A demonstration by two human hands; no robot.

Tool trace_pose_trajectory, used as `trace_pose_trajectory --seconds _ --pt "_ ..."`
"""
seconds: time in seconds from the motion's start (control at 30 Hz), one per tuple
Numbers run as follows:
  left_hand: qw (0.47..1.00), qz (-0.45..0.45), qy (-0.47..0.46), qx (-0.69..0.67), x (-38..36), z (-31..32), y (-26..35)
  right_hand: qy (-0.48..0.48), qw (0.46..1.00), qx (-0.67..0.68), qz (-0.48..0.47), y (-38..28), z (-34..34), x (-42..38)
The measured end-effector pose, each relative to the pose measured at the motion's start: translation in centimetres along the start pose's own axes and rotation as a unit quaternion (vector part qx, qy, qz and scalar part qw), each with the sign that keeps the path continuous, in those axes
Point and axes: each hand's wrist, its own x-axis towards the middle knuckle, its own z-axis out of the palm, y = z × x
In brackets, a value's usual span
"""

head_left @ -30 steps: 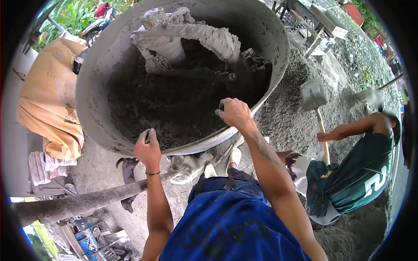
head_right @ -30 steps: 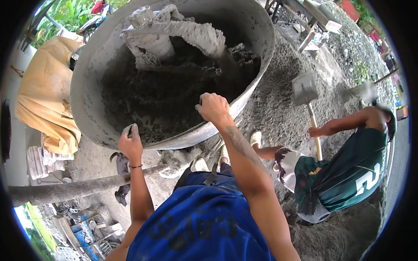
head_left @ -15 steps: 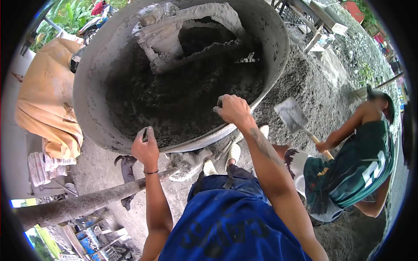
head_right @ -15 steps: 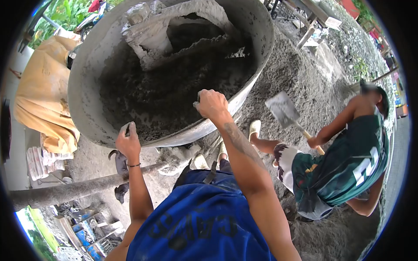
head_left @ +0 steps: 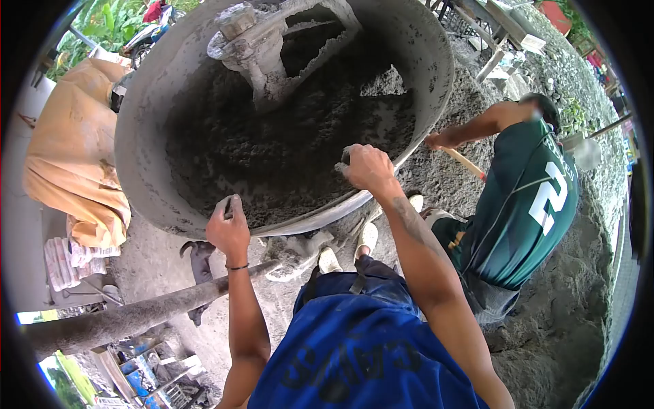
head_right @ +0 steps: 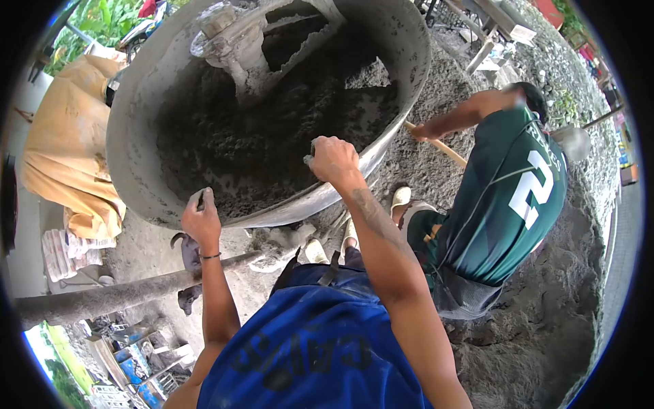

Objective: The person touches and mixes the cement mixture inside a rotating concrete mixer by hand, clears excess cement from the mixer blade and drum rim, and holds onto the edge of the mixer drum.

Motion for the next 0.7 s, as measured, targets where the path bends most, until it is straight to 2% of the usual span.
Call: trace_pose_trajectory --seconds 0.7 --pt "1.0 -0.009 -0.019 0.012 0.08 -0.18 0.08 -0.032 0.999 0.001 0.014 -0.05 0.18 0.33"
